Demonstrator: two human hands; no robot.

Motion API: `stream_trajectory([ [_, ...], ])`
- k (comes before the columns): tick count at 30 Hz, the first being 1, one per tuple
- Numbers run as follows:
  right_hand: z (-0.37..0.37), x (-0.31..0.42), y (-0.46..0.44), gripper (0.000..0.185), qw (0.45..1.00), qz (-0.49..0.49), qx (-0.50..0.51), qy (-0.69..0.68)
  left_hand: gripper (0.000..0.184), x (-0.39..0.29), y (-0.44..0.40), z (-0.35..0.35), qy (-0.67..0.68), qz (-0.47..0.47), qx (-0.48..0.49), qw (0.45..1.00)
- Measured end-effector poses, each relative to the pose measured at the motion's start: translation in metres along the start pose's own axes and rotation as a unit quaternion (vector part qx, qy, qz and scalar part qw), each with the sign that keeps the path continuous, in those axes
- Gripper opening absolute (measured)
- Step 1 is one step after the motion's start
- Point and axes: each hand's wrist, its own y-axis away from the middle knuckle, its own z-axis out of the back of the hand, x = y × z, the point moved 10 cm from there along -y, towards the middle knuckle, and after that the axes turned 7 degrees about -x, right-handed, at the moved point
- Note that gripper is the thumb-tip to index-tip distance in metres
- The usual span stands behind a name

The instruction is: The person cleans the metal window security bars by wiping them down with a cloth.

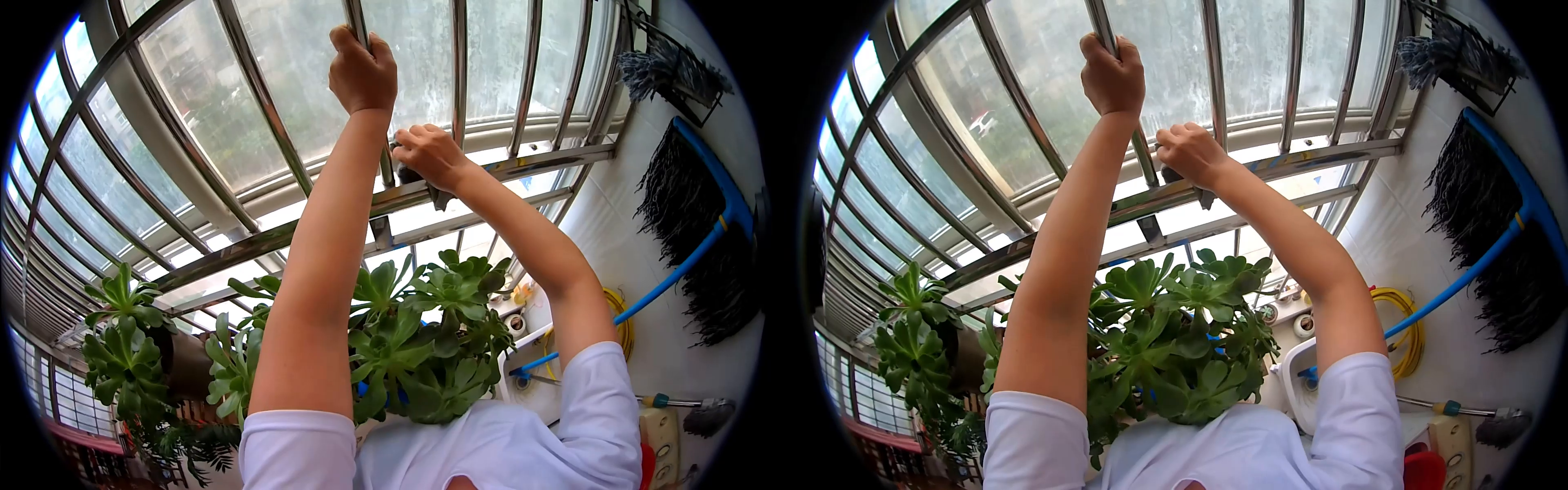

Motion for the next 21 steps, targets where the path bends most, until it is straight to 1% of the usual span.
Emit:
stream_trajectory([
  [1, -0.009, -0.004, 0.001, 0.007, 0.998, -0.013, 0.055, 0.037, 0.022, 0.001, 0.000, 0.000, 0.001, 0.006, -0.002, 1.000],
  [2, -0.007, -0.005, 0.000, 0.007, 0.998, -0.011, 0.056, 0.037, 0.022, 0.001, 0.000, 0.000, 0.001, 0.008, -0.004, 1.000],
  [4, -0.016, -0.010, 0.004, 0.008, 0.986, 0.000, 0.122, 0.112, 0.021, -0.001, 0.000, 0.001, 0.011, -0.006, -0.008, 1.000],
  [5, -0.032, -0.016, 0.013, 0.010, 0.971, -0.003, 0.198, 0.136, 0.021, 0.000, -0.001, 0.002, 0.010, -0.006, -0.010, 1.000],
  [6, -0.029, -0.016, 0.009, 0.010, 0.971, -0.001, 0.198, 0.136, 0.021, 0.001, -0.001, 0.000, 0.008, -0.001, -0.004, 1.000],
  [8, -0.045, -0.029, 0.022, 0.011, 0.917, -0.021, 0.350, 0.192, 0.021, 0.002, 0.000, -0.001, 0.006, 0.004, 0.001, 1.000],
  [9, -0.057, -0.030, 0.028, 0.014, 0.877, 0.002, 0.430, 0.215, 0.021, 0.002, 0.000, -0.001, 0.010, 0.006, 0.002, 1.000],
  [10, -0.057, -0.027, 0.023, 0.014, 0.877, 0.002, 0.430, 0.215, 0.021, 0.002, 0.000, -0.001, 0.012, 0.007, 0.005, 1.000],
  [12, -0.056, -0.039, 0.024, 0.016, 0.842, -0.073, 0.490, 0.214, 0.021, 0.002, 0.000, -0.001, 0.012, 0.007, 0.005, 1.000],
  [13, -0.049, -0.041, 0.024, 0.017, 0.821, -0.111, 0.529, 0.185, 0.021, 0.002, 0.000, -0.001, 0.012, 0.008, 0.005, 1.000],
  [14, -0.047, -0.040, 0.022, 0.017, 0.822, -0.110, 0.528, 0.185, 0.021, 0.003, -0.001, -0.001, 0.012, 0.008, 0.004, 1.000],
  [16, -0.042, -0.036, 0.014, 0.016, 0.859, -0.136, 0.477, 0.126, 0.021, 0.001, -0.001, 0.000, 0.012, -0.004, -0.004, 1.000],
  [17, -0.045, -0.035, 0.019, 0.016, 0.859, -0.135, 0.478, 0.127, 0.021, 0.002, 0.000, 0.000, 0.013, -0.003, -0.004, 1.000],
  [19, -0.040, -0.016, 0.001, 0.016, 0.942, -0.086, 0.317, 0.064, 0.021, -0.001, 0.000, 0.002, 0.018, -0.016, -0.015, 1.000],
  [20, -0.050, -0.014, 0.006, 0.016, 0.942, -0.086, 0.319, 0.062, 0.021, 0.000, 0.000, 0.002, 0.017, -0.014, -0.014, 1.000],
  [21, -0.041, -0.006, -0.004, 0.015, 0.973, -0.066, 0.221, 0.015, 0.021, 0.001, 0.000, 0.001, 0.013, -0.009, -0.008, 1.000],
])
